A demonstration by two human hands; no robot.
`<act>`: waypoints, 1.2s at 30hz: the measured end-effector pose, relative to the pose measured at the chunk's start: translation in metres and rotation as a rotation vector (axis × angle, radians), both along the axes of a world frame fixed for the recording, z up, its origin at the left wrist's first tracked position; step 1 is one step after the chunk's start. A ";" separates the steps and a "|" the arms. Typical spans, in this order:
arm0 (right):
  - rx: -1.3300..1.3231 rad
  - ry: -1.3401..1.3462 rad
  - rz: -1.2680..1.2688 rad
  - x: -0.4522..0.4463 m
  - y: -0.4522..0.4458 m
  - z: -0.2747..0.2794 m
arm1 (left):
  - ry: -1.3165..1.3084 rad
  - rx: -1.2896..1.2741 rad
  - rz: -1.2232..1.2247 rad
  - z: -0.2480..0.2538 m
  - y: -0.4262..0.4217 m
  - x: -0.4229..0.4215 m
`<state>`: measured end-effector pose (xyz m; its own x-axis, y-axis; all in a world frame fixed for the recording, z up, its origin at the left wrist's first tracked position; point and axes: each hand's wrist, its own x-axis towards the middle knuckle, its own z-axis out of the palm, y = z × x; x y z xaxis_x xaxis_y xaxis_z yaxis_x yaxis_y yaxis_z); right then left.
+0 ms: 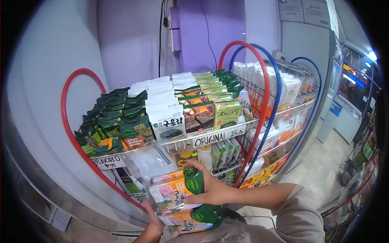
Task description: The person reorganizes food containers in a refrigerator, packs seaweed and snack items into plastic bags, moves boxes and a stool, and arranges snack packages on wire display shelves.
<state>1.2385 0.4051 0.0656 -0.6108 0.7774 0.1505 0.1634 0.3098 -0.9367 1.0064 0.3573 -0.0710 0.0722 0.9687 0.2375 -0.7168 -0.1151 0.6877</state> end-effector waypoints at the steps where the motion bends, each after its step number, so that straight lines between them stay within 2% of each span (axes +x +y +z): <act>1: 0.029 -0.006 -0.033 -0.003 -0.002 -0.002 | -0.034 0.108 -0.054 -0.002 -0.002 -0.002; 3: 0.022 -0.009 -0.090 -0.006 -0.004 -0.002 | -0.197 0.116 -0.221 0.006 -0.013 -0.007; 4: 0.017 -0.005 -0.099 -0.005 -0.004 -0.002 | -0.023 -0.001 -0.255 -0.007 -0.014 -0.014; 6: -0.001 -0.013 -0.105 -0.005 -0.004 -0.004 | 0.321 0.085 -0.284 0.006 -0.019 -0.010; 8: 0.039 -0.017 -0.089 -0.007 -0.007 -0.003 | 0.327 0.007 -0.292 0.012 -0.019 -0.008; 9: 0.090 -0.031 -0.062 -0.006 -0.009 0.007 | 0.336 -0.060 -0.293 0.015 -0.020 -0.007; 11: 0.222 -0.027 -0.019 0.000 -0.006 0.025 | 0.445 0.167 -0.123 0.021 -0.019 0.001; 13: 0.432 0.039 -0.002 0.019 0.003 0.048 | 0.396 0.181 -0.083 0.017 -0.017 -0.003; 15: 0.654 -0.079 0.105 0.063 0.013 0.091 | 0.343 0.170 -0.046 0.009 -0.016 -0.011; 17: 0.733 -0.191 0.059 0.112 0.018 0.139 | 0.308 0.164 -0.016 0.002 -0.015 -0.019; 18: 0.731 -0.347 -0.026 0.133 0.014 0.172 | 0.301 0.163 -0.003 0.002 -0.012 -0.020; 19: 0.565 -0.486 -0.200 0.143 0.003 0.202 | 0.290 0.159 0.006 -0.001 -0.013 -0.022; 20: 0.611 -0.650 -0.228 0.151 0.008 0.221 | 0.287 0.161 0.017 -0.003 -0.013 -0.022; 21: 0.656 -0.814 -0.254 0.157 0.016 0.236 | 0.284 0.162 0.025 -0.003 -0.010 -0.020; 22: 0.658 -0.813 -0.252 0.156 0.026 0.244 | 0.281 0.162 0.035 -0.003 -0.009 -0.019; 24: 0.567 -1.257 -0.301 0.144 0.053 0.253 | 0.274 0.165 0.058 -0.003 -0.006 -0.014; 25: 0.574 -1.253 -0.297 0.137 0.067 0.256 | 0.267 0.166 0.073 -0.003 -0.005 -0.011; 27: 0.464 -1.446 -0.211 0.124 0.097 0.259 | 0.259 0.165 0.102 -0.004 -0.003 -0.004; 31: 0.451 -1.403 -0.111 0.130 0.158 0.262 | 0.252 0.155 0.161 -0.007 -0.009 0.009; 34: 0.484 -1.326 0.087 0.137 0.185 0.250 | 0.262 0.139 0.204 -0.010 -0.018 0.021; 36: 0.490 -1.338 0.101 0.138 0.182 0.245 | 0.261 0.138 0.240 -0.011 -0.021 0.029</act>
<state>1.3761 0.5866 0.3105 -0.5534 0.7617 -0.3370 0.7817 0.6146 0.1057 1.0351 0.3362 -0.0819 -0.0772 0.9257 0.3703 -0.4606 -0.3625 0.8102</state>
